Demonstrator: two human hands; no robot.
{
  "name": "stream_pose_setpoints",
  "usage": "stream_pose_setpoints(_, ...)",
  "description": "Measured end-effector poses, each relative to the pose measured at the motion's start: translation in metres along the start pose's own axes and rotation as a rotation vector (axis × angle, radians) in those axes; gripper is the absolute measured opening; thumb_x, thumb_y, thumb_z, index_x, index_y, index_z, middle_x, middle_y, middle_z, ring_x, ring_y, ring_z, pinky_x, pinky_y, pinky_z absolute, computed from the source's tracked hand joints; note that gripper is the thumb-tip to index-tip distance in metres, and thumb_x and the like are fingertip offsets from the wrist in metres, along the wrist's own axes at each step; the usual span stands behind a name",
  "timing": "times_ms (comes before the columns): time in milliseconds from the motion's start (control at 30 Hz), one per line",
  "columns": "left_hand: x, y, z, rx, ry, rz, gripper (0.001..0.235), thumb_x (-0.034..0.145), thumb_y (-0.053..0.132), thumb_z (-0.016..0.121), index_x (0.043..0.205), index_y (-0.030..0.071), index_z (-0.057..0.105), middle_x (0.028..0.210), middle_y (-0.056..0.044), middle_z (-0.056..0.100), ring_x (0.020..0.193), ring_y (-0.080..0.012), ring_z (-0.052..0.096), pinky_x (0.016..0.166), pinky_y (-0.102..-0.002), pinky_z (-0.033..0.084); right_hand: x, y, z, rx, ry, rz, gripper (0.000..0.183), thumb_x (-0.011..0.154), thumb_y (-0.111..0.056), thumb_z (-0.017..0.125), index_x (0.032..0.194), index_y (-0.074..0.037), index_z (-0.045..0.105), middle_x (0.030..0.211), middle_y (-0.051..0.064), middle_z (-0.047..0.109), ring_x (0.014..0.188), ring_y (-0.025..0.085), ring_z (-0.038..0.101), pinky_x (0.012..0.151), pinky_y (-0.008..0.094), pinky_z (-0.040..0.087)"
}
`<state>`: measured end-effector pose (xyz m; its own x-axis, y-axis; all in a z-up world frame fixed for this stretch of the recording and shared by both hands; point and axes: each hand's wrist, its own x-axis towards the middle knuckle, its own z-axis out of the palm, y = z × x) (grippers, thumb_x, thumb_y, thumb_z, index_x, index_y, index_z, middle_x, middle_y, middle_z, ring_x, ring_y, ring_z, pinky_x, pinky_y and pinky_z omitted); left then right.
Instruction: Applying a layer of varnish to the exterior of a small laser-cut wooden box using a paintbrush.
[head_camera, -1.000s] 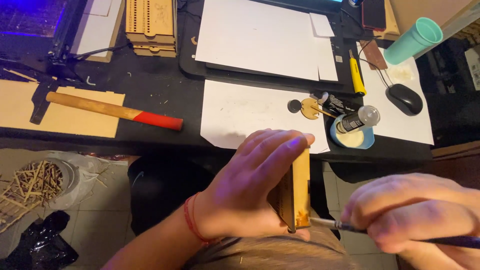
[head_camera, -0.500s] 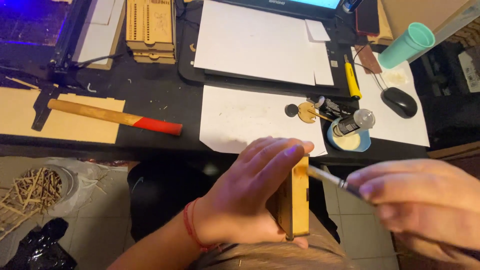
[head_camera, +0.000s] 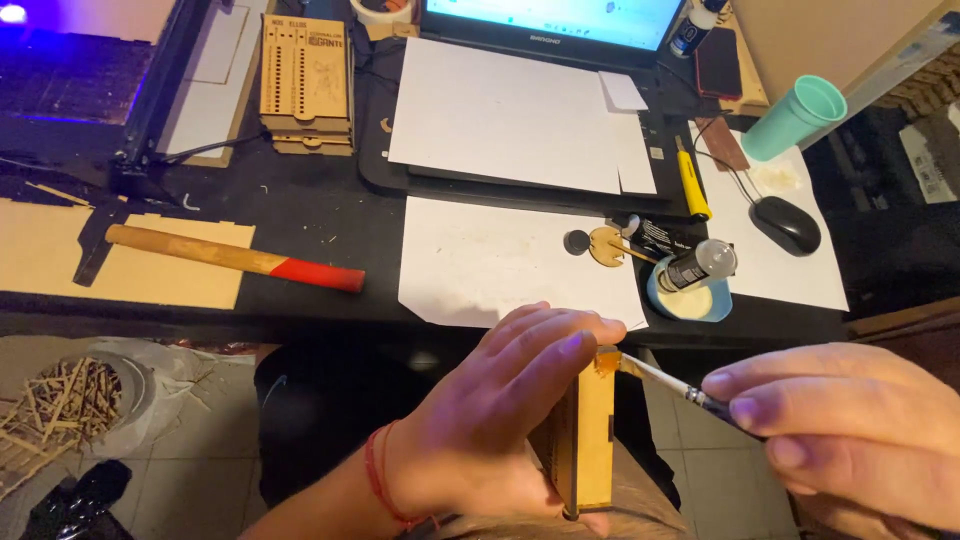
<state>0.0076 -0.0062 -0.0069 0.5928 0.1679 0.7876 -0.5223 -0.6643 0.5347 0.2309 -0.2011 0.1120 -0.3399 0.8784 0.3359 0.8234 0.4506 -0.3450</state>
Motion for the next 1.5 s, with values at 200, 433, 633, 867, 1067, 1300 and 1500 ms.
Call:
stream_pose_setpoints(200, 0.000, 0.000, 0.000, 0.029, -0.023, -0.005, 0.096, 0.095, 0.066, 0.052, 0.163, 0.019, 0.003, 0.157, -0.016, 0.045, 0.147, -0.0345, 0.054, 0.127, -0.054, 0.040, 0.031, -0.001, 0.022, -0.031, 0.144, -0.219, 0.008, 0.084, -0.020, 0.059, 0.077, -0.017, 0.059, 0.094, 0.000, 0.073, 0.093, 0.020, 0.086, 0.080, 0.024, 0.079)
stream_pose_setpoints(433, 0.000, 0.002, -0.001, 0.088, -0.058, -0.043, 0.094, 0.094, 0.067, 0.050, 0.160, 0.018, 0.006, 0.155, -0.015, 0.046, 0.146, -0.0325, 0.053, 0.125, -0.055, 0.039, -0.005, 0.004, -0.003, -0.053, -0.063, 0.213, 0.037, 0.072, -0.026, 0.075, 0.107, -0.017, 0.070, 0.116, -0.002, 0.080, 0.105, 0.007, 0.084, 0.089, 0.022, 0.066)
stream_pose_setpoints(633, 0.010, 0.011, -0.003, 0.090, -0.085, -0.072, 0.088, 0.091, 0.067, 0.047, 0.151, 0.010, 0.021, 0.150, -0.016, 0.049, 0.142, -0.0338, 0.054, 0.123, -0.054, 0.038, 0.008, -0.003, -0.007, -0.069, -0.018, 0.067, 0.025, 0.088, -0.031, 0.054, 0.109, -0.018, 0.060, 0.112, -0.004, 0.075, 0.107, 0.010, 0.086, 0.081, 0.018, 0.072)
stream_pose_setpoints(867, 0.000, 0.000, -0.001, 0.026, -0.029, -0.009, 0.100, 0.091, 0.064, 0.059, 0.161, 0.016, 0.006, 0.156, -0.018, 0.046, 0.147, -0.0333, 0.053, 0.128, -0.054, 0.040, -0.003, 0.011, -0.001, 0.011, -0.093, 0.123, 0.036, 0.077, -0.019, 0.072, 0.111, -0.013, 0.064, 0.118, -0.006, 0.076, 0.112, 0.012, 0.083, 0.089, 0.027, 0.069)
stream_pose_setpoints(1067, 0.000, -0.002, -0.001, 0.007, -0.015, -0.015, 0.103, 0.089, 0.063, 0.061, 0.159, 0.010, 0.008, 0.155, -0.018, 0.045, 0.146, -0.0356, 0.054, 0.126, -0.056, 0.043, 0.009, 0.002, 0.011, -0.023, -0.054, -0.059, 0.018, 0.088, -0.037, 0.062, 0.094, -0.022, 0.067, 0.098, -0.011, 0.079, 0.096, 0.001, 0.085, 0.073, 0.018, 0.068)
stream_pose_setpoints(1300, 0.002, -0.001, 0.001, -0.030, -0.008, 0.009, 0.104, 0.091, 0.062, 0.061, 0.163, 0.015, 0.003, 0.157, -0.018, 0.045, 0.146, -0.0341, 0.055, 0.127, -0.053, 0.044, 0.015, 0.006, 0.009, 0.042, -0.027, -0.220, 0.012, 0.082, -0.027, 0.073, 0.085, -0.017, 0.066, 0.100, -0.001, 0.075, 0.100, 0.018, 0.085, 0.086, 0.029, 0.079)
stream_pose_setpoints(1500, 0.000, -0.004, -0.001, -0.056, -0.019, 0.008, 0.106, 0.089, 0.059, 0.067, 0.162, 0.014, 0.004, 0.156, -0.020, 0.045, 0.146, -0.0354, 0.055, 0.128, -0.054, 0.044, 0.006, -0.003, 0.003, 0.045, -0.259, -0.015, 0.027, 0.099, -0.044, 0.051, 0.101, -0.028, 0.073, 0.103, -0.017, 0.084, 0.083, -0.004, 0.087, 0.064, 0.017, 0.061)
